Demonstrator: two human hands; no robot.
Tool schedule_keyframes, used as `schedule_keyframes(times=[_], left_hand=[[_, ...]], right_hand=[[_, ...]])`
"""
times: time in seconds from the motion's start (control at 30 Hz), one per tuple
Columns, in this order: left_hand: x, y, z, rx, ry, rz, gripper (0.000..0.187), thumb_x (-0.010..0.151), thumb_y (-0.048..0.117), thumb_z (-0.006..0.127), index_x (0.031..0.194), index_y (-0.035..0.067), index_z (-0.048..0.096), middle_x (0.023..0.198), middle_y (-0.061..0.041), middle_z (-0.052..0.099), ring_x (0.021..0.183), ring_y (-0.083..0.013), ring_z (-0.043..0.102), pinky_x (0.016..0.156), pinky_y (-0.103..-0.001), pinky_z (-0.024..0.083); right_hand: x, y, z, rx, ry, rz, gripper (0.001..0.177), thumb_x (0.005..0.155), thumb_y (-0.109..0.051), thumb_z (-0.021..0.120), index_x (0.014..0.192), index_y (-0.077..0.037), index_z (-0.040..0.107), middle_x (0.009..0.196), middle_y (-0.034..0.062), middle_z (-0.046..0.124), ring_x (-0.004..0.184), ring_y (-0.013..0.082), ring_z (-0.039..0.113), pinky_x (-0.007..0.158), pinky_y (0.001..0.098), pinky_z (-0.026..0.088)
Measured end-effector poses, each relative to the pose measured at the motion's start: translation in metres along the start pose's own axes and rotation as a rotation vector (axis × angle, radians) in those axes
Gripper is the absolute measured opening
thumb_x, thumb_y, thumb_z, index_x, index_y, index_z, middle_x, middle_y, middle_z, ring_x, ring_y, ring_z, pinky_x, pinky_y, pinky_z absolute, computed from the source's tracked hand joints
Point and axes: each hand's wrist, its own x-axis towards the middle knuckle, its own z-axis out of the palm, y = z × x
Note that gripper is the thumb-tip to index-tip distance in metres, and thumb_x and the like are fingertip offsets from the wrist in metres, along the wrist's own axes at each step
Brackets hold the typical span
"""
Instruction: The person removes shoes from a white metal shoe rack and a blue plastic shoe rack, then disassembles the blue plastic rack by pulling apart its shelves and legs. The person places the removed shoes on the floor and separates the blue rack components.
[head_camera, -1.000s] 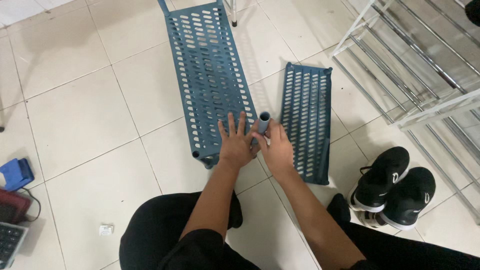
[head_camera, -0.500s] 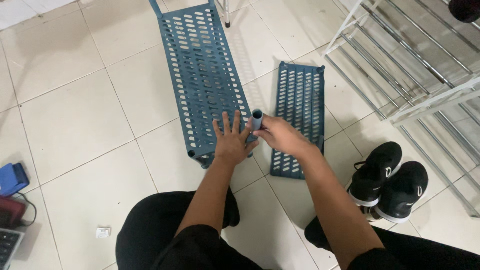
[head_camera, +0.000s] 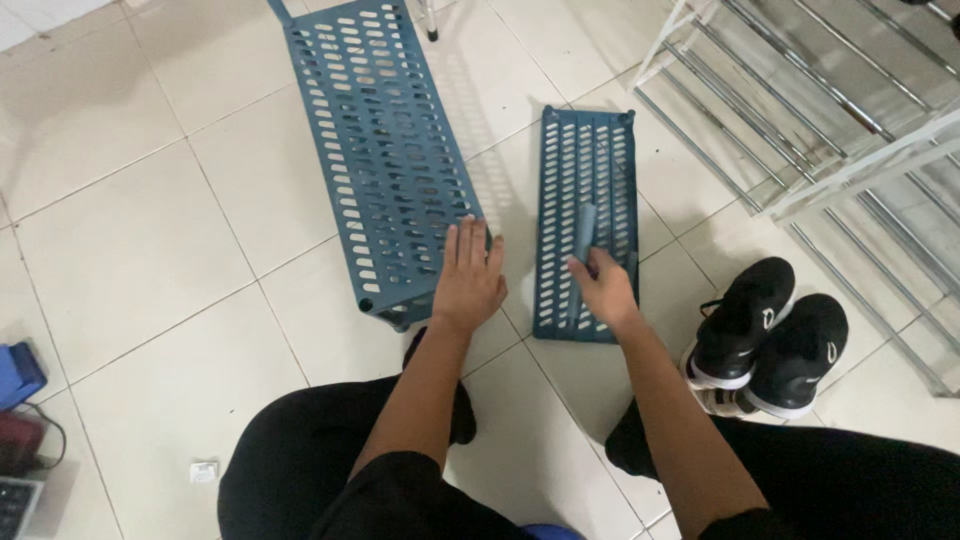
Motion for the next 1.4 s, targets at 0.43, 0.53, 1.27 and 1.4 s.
schedule_keyframes(times=[0.43, 0.53, 1.27, 1.4], left_hand=[[0.011, 0.068, 0.074, -0.070, -0.075, 0.448, 0.036, 0.092, 0.019, 0.053, 0.124, 0.005, 0.062, 0.151, -0.021, 0.045, 0.139, -0.0345, 0.043, 0.115, -0.045, 0.033], [0.022, 0.076, 0.090, -0.070, -0.172, 0.351, 0.032, 0.094, 0.022, 0.055, 0.121, 0.005, 0.062, 0.151, -0.023, 0.046, 0.134, -0.0352, 0.047, 0.111, -0.045, 0.037], [0.036, 0.099, 0.100, -0.119, -0.336, 0.282, 0.028, 0.086, 0.018, 0.060, 0.110, 0.005, 0.068, 0.126, -0.016, 0.060, 0.120, -0.0322, 0.053, 0.105, -0.042, 0.039], [0.039, 0.102, 0.076, -0.205, -0.299, 0.292, 0.025, 0.093, 0.020, 0.063, 0.111, 0.004, 0.068, 0.124, -0.016, 0.062, 0.121, -0.0318, 0.056, 0.104, -0.041, 0.043]], right_hand=[[0.015, 0.156, -0.008, -0.243, -0.058, 0.345, 0.049, 0.090, -0.032, 0.073, 0.118, 0.007, 0.063, 0.110, 0.0287, 0.071, 0.100, 0.0426, 0.070, 0.087, 0.0485, 0.056], [0.022, 0.145, -0.004, -0.290, -0.031, 0.281, 0.064, 0.087, -0.029, 0.076, 0.134, 0.006, 0.049, 0.113, 0.0296, 0.069, 0.105, 0.0456, 0.067, 0.089, 0.0512, 0.053], [0.005, 0.182, 0.048, -0.399, 0.140, 0.164, 0.017, 0.098, -0.025, 0.067, 0.106, -0.011, 0.063, 0.113, 0.0126, 0.062, 0.097, 0.0373, 0.066, 0.080, 0.0493, 0.054], [0.004, 0.166, 0.049, -0.283, 0.234, 0.042, 0.016, 0.096, -0.024, 0.069, 0.100, -0.010, 0.063, 0.104, 0.0114, 0.065, 0.093, 0.0347, 0.067, 0.079, 0.0470, 0.054]])
